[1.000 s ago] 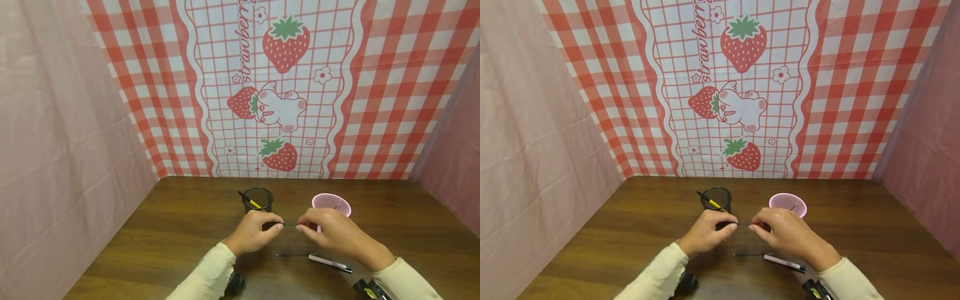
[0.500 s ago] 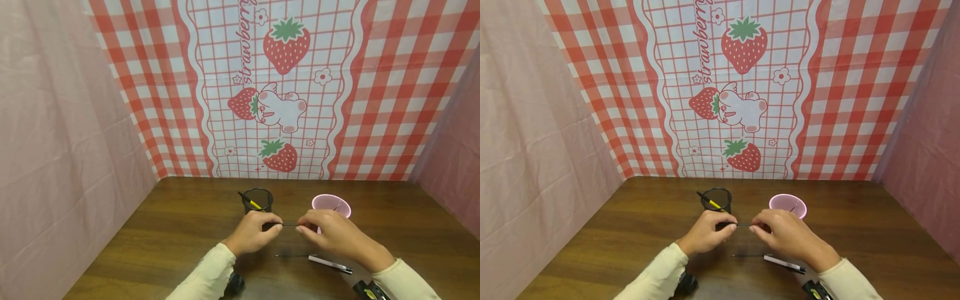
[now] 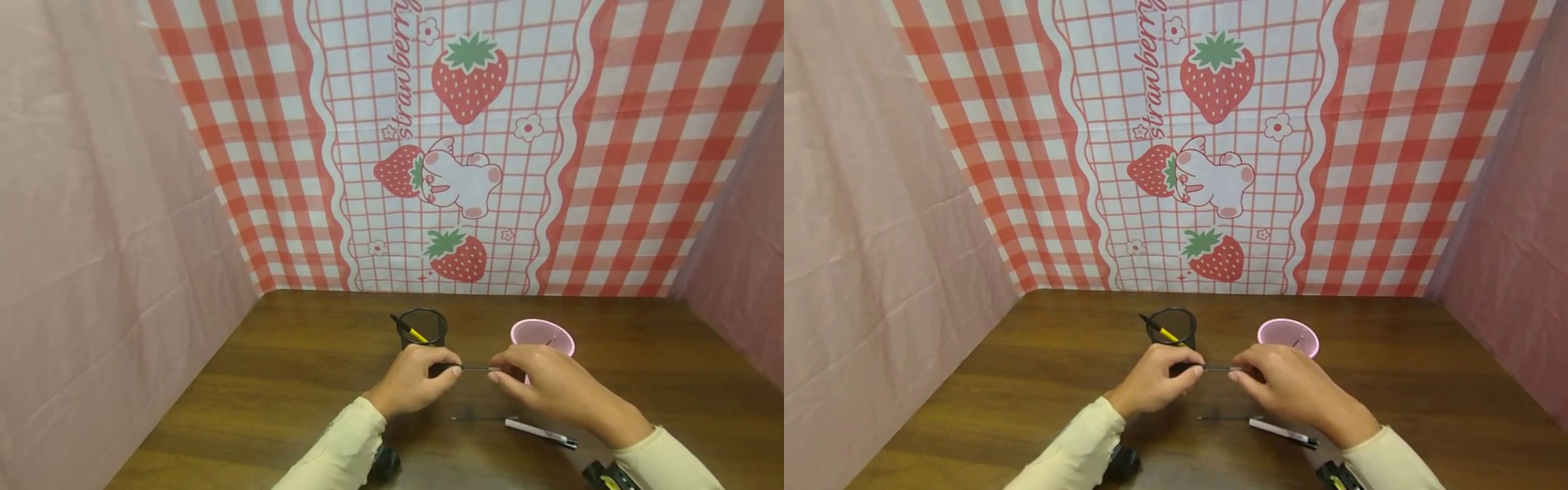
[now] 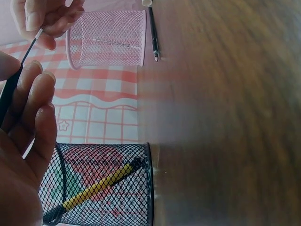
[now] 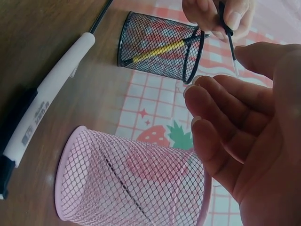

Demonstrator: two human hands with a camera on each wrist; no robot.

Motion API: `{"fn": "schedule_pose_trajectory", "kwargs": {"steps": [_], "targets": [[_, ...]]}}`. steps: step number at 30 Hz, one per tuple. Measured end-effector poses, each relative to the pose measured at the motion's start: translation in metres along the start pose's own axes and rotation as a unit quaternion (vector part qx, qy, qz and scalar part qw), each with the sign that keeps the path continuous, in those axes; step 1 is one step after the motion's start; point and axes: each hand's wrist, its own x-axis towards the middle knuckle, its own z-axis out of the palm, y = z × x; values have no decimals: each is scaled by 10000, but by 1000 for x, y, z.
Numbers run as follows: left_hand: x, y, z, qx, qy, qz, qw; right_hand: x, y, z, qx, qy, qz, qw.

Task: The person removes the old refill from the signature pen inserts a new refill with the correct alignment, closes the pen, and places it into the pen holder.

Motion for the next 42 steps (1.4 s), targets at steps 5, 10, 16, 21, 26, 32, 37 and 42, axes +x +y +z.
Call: {"fn": "schedule_pose_trajectory", "kwargs": {"steps": [5,10,16,21,26,32,37,42], "targets": [[-1,0,2,-17,-18,-15,10000,-7,1,-1,11,-103,169,9998],[-1,0,2,-55,-52,-31,10000,-14,2,-4,-97,-142,303,9994],[0,-2,1,-79,-66,2,9999,-18,3,-7,-274,-166,300,9990],[0,-3,0,0,-18,50,10000,-21,4,-9,-271,-286,246,9989],[-1,-2,-1,0,-10,2,10000,-23,6,-11,-392,-363,258,9982],[-2,-3,-2,-47,-24,-38,10000,-24,9,-11,-467,-417,277,9977],[-2,-4,-3,109,6,30,9999,-25,11,-13,-389,-614,366,9967],[-1,-3,-3,71,-7,-9,10000,-29,15,-14,-44,-1092,573,9924]]}}
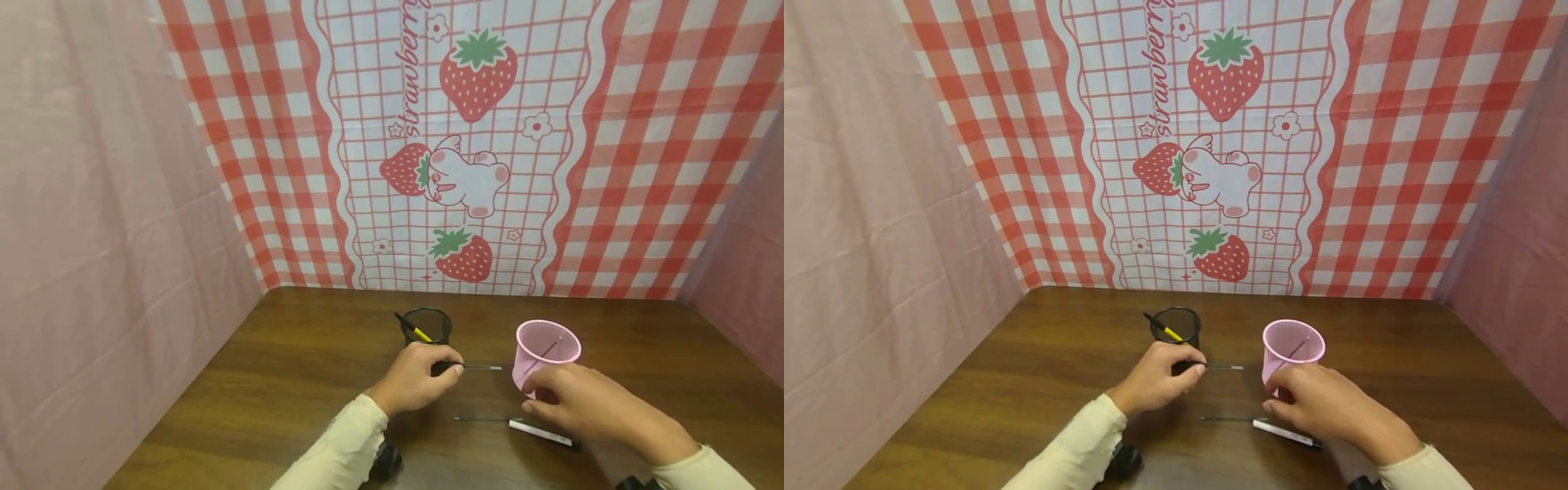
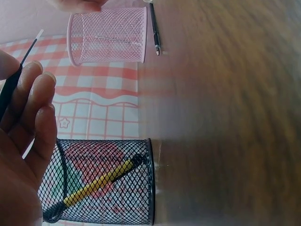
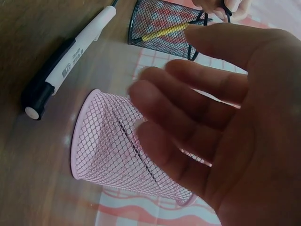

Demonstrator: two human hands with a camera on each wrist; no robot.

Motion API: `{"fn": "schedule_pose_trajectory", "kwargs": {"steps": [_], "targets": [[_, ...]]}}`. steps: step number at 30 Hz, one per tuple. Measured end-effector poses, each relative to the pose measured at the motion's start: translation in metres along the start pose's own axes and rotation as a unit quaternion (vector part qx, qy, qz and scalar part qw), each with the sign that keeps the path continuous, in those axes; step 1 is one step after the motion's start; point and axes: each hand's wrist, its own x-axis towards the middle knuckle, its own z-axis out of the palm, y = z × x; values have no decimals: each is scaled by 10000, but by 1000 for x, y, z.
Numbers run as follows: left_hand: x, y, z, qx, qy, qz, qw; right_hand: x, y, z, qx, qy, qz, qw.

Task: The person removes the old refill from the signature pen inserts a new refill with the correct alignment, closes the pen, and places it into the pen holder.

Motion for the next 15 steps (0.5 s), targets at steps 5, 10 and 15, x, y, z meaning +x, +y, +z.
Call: {"fn": "schedule_pose_trajectory", "kwargs": {"steps": [5,10,15], "targets": [[2,3,2,-75,-44,-34,10000,-4,6,1,411,-520,15,9978],[2,3,3,-11,-10,-36,10000,-3,8,4,527,-654,-108,9964],[-1,2,1,46,6,-101,9999,-1,9,9,708,-803,-134,9942]]}}
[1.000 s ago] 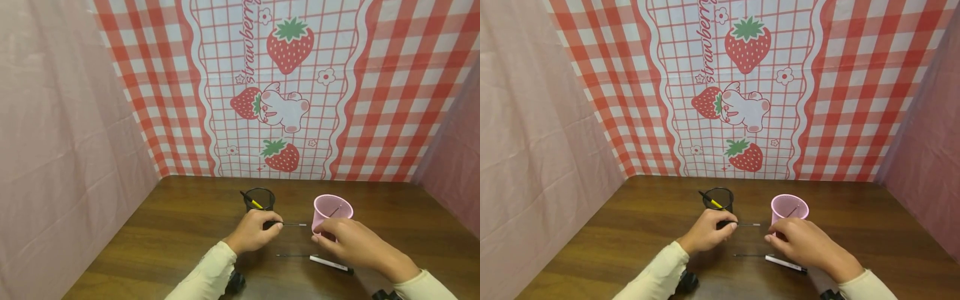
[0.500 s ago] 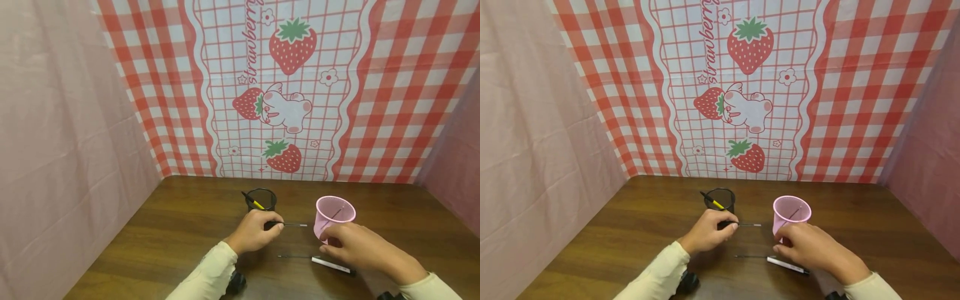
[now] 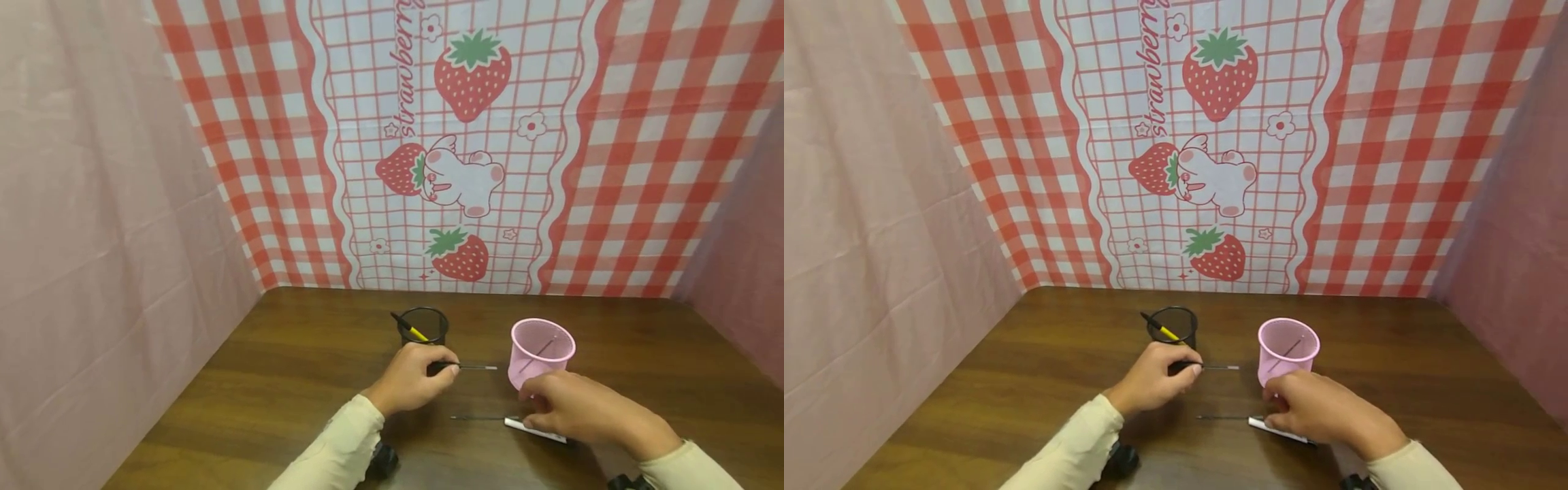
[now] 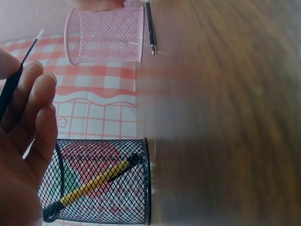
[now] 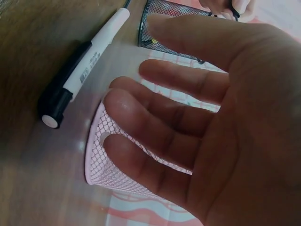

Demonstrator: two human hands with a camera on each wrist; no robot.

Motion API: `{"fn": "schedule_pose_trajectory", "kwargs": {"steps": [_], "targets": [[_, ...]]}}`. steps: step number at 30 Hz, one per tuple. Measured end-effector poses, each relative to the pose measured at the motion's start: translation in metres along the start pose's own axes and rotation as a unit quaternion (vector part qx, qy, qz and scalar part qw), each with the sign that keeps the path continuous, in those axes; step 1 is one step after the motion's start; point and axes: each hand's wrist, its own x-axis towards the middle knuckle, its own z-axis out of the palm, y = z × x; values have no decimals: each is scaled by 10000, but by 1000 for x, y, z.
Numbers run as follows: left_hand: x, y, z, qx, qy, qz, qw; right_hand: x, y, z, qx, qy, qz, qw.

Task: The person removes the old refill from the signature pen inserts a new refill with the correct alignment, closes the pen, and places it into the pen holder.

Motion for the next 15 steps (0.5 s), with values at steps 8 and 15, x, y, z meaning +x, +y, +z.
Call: {"fn": "schedule_pose_trajectory", "kwargs": {"steps": [8,15], "targets": [[-1,-1,-1,-50,-37,-52,10000,2,-1,5,-308,79,61,9995],[1,1,0,-75,-99,-130,9998,-2,2,7,-487,-21,224,9986]]}}
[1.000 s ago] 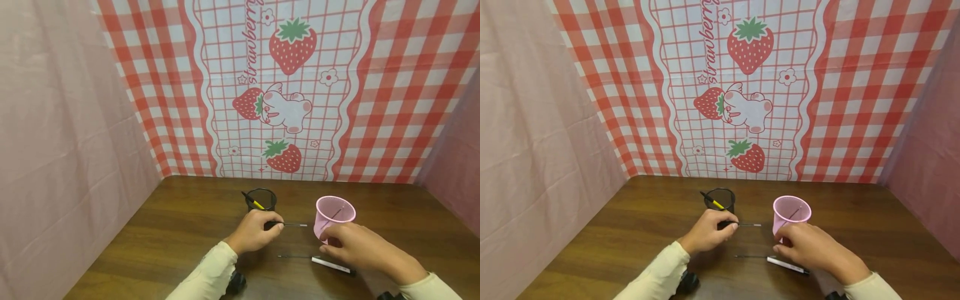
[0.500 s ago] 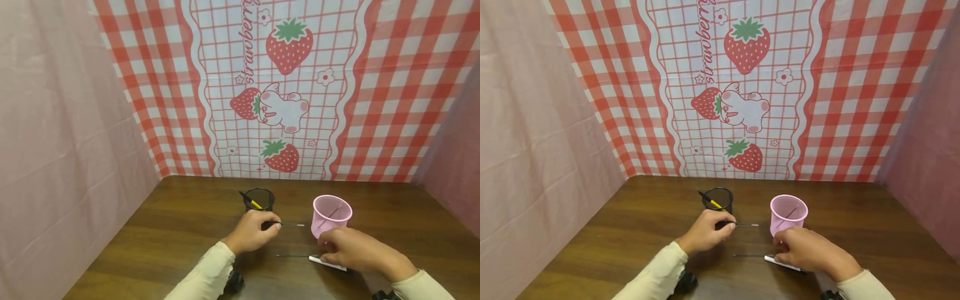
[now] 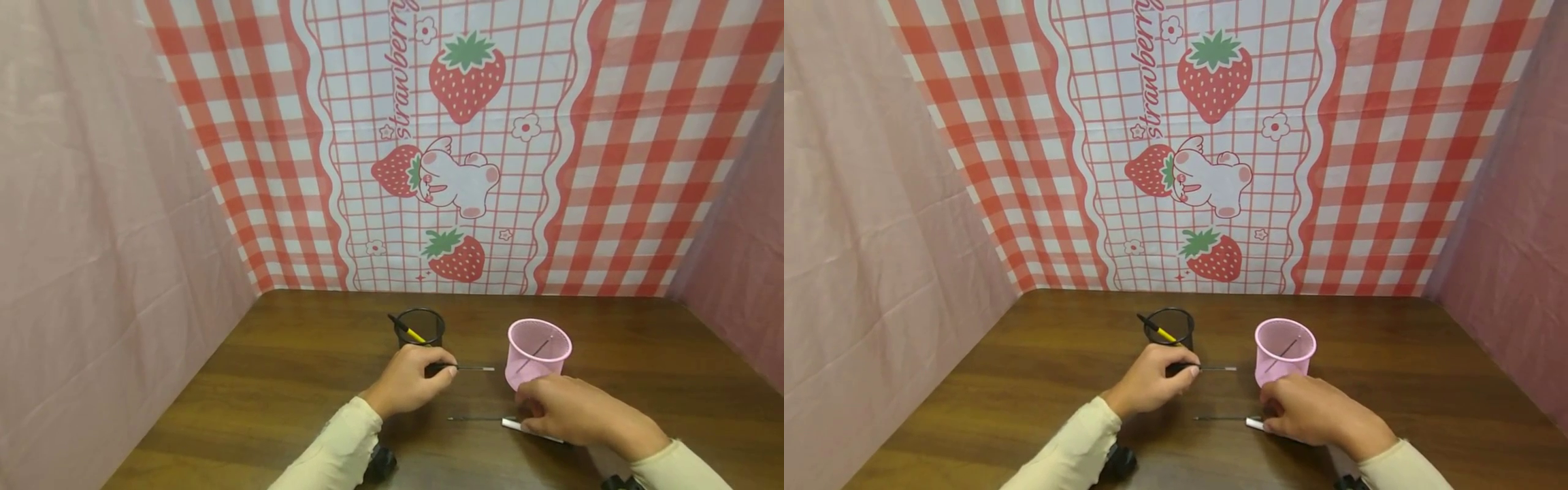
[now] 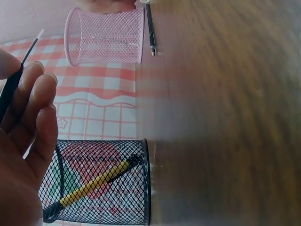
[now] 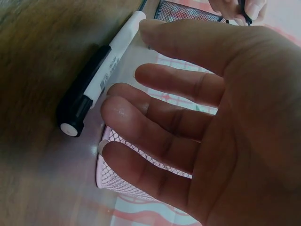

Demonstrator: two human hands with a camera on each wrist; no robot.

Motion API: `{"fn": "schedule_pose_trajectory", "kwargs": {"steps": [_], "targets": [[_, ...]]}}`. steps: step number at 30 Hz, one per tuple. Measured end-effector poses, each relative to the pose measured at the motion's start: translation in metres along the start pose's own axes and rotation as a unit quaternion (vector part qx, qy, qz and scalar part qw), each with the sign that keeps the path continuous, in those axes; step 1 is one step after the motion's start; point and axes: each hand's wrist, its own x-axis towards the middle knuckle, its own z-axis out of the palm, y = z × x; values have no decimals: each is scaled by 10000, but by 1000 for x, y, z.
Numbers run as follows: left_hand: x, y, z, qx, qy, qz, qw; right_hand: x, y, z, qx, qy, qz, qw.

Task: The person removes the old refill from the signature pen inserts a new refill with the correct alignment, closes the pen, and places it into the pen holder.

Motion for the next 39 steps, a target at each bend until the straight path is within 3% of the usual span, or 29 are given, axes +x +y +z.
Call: {"fn": "schedule_pose_trajectory", "kwargs": {"steps": [23,39], "targets": [[0,-1,-1,60,21,69,10000,4,-3,1,-189,-107,118,9997],[0,0,-2,8,-39,52,10000,4,-4,10,-588,129,-106,9981]]}}
